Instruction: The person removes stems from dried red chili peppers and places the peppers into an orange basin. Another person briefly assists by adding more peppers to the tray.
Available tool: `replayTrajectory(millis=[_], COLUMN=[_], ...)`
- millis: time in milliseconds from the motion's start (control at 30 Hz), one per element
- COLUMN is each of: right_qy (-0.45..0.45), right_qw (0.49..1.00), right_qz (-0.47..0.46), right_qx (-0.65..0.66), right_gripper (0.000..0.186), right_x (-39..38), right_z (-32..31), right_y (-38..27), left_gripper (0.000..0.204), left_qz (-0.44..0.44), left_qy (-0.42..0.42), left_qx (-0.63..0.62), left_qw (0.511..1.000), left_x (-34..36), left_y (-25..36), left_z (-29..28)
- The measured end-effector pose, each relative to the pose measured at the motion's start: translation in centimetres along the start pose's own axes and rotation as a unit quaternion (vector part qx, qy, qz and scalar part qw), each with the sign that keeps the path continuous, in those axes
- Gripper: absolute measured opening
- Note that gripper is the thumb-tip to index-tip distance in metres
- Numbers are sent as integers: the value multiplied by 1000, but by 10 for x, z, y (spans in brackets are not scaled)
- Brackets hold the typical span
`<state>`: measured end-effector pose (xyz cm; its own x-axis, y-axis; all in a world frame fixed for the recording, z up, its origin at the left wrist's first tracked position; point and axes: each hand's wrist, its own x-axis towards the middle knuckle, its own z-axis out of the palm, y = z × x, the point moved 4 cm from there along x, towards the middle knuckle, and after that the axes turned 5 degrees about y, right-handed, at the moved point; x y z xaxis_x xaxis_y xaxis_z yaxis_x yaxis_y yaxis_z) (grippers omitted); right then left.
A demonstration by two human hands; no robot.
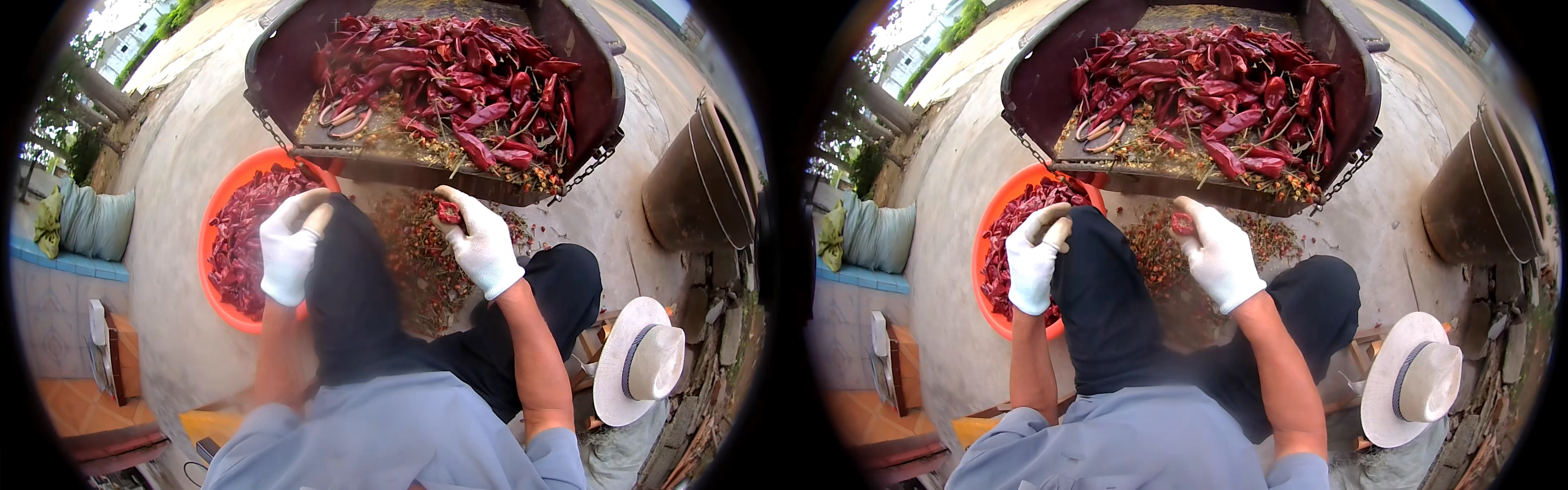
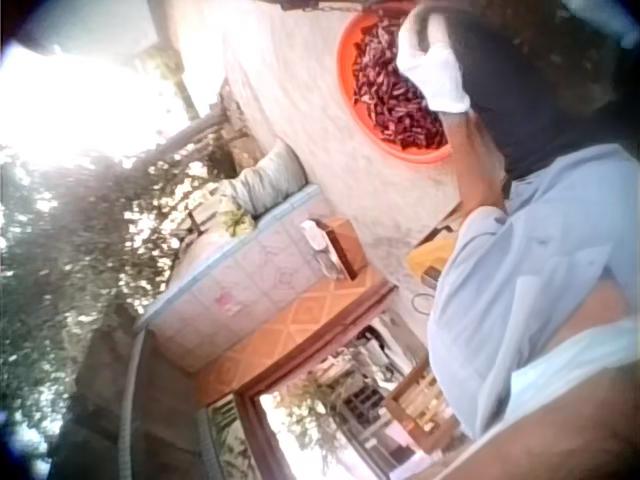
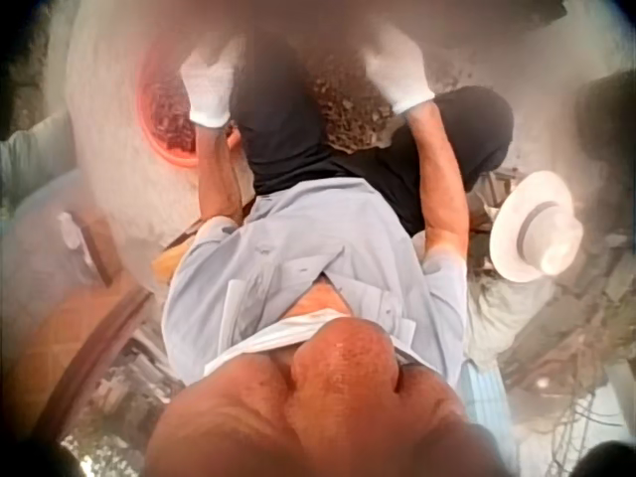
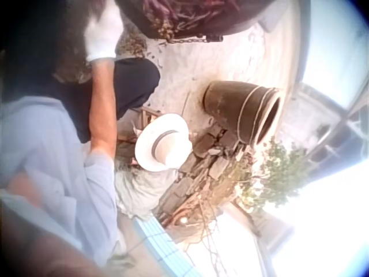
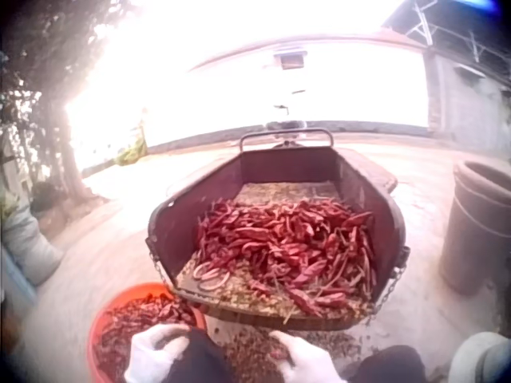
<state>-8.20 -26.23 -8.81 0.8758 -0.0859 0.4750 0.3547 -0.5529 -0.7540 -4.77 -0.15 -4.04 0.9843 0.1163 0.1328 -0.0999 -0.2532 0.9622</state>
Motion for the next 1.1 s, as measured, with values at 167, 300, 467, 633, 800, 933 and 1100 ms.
replayTrajectory(millis=[167,300,467,633,800,933,1100], right_qy=[-34,-50,-72,-51,-58,-68,-33], right_qw=[998,998,989,973,911,875,882], right_qz=[-16,29,79,165,303,359,337], right_qx=[-59,-8,101,152,274,317,327], right_gripper=[39,38,31,17,18,27,32], right_x=[-4,-3,-1,1,8,14,15], right_z=[10,6,-1,-2,-5,-10,-6], right_y=[-1,-2,-2,6,6,7,15], left_gripper=[27,23,21,25,34,35,34], left_qz=[80,-63,-91,111,171,208,116], left_qy=[-175,-215,-220,-35,7,-15,-66], left_qx=[52,1,1,136,463,568,483], left_qw=[980,975,971,984,870,796,865], left_x=[-17,-14,3,95,170,178,148], left_y=[-9,-11,-11,-45,-55,-54,-60], left_z=[85,100,92,62,45,52,48])
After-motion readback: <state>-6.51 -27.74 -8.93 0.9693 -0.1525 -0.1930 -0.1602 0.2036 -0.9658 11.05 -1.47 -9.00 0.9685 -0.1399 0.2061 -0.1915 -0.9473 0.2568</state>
